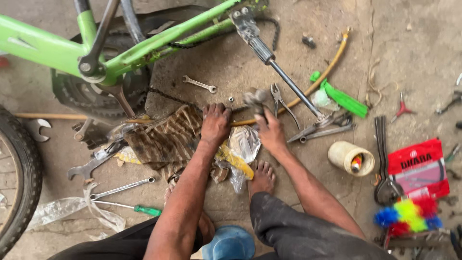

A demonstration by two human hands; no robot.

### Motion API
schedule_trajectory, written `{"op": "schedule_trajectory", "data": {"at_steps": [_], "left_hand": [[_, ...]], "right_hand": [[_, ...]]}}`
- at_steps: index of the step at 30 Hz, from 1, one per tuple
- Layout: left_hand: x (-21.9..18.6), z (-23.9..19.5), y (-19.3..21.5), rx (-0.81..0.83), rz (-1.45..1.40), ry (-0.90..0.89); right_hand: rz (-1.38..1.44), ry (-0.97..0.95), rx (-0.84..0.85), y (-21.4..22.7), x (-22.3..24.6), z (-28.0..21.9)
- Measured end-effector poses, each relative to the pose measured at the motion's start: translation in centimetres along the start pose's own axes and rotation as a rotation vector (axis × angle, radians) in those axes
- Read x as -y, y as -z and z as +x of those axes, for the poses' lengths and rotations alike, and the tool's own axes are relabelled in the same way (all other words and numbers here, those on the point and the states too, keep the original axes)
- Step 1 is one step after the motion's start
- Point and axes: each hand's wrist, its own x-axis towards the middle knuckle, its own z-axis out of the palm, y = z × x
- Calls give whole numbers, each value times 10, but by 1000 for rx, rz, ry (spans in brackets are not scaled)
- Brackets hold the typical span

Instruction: The person is repairing a bicycle chain. They use a hammer and pliers to manipulate the chain links, attempting to remove or adjust a specific link. The person works on the chain while sitting on the ground next to the bicycle.

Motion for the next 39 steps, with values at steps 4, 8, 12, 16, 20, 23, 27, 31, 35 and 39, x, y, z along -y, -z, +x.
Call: {"op": "schedule_trajectory", "data": {"at_steps": [4, 8, 12, 16, 20, 23, 27, 31, 35, 39], "left_hand": [[6, 1, 0, -96, -117, 24], [35, 26, 3, -174, -141, 273], [71, 49, 16, -180, 290, 99], [72, 83, 33, 99, 442, -2], [64, 88, 43, 306, 417, -53], [65, 100, 51, 404, 429, -78], [55, 104, 50, 258, 80, 97], [16, 78, 48, -176, -348, 332], [-26, 23, 37, -181, -909, 852], [-45, -6, 29, -202, -1777, 1061]], "right_hand": [[143, -158, 80, 26, 8, -8], [355, -224, 131, 35, 5, -9], [533, -248, 153, 33, -1, -12], [650, -264, 170, 40, 1, -2], [714, -333, 186, 43, -2, -9], [717, -348, 195, 45, 2, -2], [737, -360, 224, 50, -1, -4], [716, -343, 217, 48, 0, -4], [741, -348, 209, 47, -3, -4], [733, -315, 230, 47, -3, -5]]}}
